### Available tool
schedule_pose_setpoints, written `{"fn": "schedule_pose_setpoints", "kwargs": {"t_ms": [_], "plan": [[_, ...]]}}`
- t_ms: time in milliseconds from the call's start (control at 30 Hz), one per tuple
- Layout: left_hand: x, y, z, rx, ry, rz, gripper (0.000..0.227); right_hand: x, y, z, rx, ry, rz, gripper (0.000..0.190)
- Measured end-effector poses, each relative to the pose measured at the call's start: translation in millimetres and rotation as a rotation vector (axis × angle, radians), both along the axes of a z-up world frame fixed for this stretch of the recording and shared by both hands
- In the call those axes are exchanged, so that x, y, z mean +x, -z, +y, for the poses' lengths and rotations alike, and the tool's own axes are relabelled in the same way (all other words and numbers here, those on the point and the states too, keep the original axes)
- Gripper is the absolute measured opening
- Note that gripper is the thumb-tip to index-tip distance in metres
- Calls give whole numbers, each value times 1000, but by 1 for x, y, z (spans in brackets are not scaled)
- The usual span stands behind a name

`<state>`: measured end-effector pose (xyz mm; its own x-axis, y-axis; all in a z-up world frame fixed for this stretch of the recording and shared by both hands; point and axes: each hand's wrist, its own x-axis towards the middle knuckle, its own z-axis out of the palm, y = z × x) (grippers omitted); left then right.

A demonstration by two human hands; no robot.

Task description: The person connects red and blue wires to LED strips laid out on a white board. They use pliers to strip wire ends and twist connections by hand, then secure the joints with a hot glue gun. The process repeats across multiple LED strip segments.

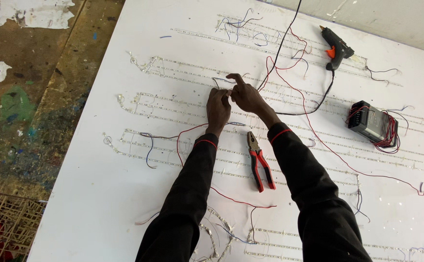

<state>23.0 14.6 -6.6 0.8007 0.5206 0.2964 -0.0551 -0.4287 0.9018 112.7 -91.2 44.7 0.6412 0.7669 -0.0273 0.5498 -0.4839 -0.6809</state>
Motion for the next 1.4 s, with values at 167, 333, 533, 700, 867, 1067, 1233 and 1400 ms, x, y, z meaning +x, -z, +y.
{"fn": "schedule_pose_setpoints", "kwargs": {"t_ms": [167, 333, 533, 700, 867, 1067, 1233, 1400], "plan": [[8, -7, 1, 119, -12, 35, 13, 5, -3, -6, -51, -52, -81, 47], [11, -1, 3, 276, 4, 81, 14, 0, 2, -10, -93, -49, -190, 37], [12, 1, 3, 293, 15, 111, 16, 1, 8, -16, -80, -41, -206, 24], [15, 4, 6, 300, 18, 107, 12, 4, 17, -13, -24, -112, -454, 16], [9, 3, 7, 273, 77, 64, 8, 6, 25, -16, 91, -120, -568, 5], [8, 6, 10, 252, 104, 47, 7, 10, 37, -15, 109, -110, -696, 12], [10, 11, 9, 237, 74, 23, 9, 7, 41, -17, 39, -119, -812, 16], [12, 12, 8, 241, 28, 0, 5, 11, 29, -5, -36, -86, -707, 13]]}}
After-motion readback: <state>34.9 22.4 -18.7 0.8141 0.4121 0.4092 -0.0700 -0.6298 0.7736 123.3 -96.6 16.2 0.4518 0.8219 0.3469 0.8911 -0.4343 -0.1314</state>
